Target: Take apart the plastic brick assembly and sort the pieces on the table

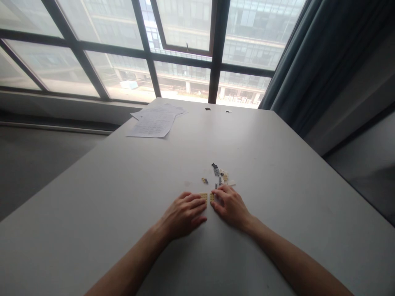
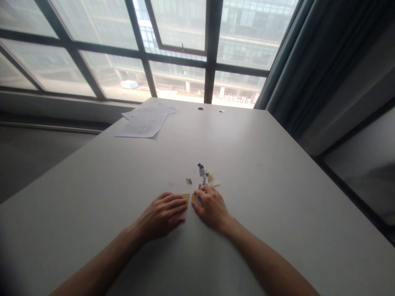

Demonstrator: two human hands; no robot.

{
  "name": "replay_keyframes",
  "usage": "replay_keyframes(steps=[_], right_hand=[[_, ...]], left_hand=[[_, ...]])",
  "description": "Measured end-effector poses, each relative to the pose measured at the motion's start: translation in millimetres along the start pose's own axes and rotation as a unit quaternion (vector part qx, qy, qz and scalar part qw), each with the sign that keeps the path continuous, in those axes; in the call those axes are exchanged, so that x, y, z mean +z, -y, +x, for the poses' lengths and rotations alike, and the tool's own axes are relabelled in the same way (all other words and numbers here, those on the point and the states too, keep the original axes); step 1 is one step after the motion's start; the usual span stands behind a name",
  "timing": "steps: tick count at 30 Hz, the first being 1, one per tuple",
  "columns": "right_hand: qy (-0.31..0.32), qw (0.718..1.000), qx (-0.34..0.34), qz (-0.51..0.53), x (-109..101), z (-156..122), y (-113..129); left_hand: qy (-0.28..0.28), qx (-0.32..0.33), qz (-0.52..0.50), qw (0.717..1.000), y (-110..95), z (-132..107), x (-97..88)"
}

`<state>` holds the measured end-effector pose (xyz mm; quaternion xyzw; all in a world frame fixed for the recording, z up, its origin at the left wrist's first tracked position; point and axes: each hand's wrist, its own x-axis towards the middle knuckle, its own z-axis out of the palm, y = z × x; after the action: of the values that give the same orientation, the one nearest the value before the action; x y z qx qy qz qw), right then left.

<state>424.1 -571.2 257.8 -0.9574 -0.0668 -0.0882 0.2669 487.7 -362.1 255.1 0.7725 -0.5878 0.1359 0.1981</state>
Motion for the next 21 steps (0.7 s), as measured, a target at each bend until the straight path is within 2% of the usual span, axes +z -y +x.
replay_keyframes(steps=[16,21], right_hand=[[-0.003,1.0,-0.005,0.011,3.5,-0.6,1.1],[-0.031,0.997,0.018,0.074,0.1,0.8,-3.3]], left_hand=[[-0.004,0.007,0.01,1.0,-1.9,0.5,-2.0],[-0.008,0.011,0.019,1.0,-2.5,0.7,-1.6]])
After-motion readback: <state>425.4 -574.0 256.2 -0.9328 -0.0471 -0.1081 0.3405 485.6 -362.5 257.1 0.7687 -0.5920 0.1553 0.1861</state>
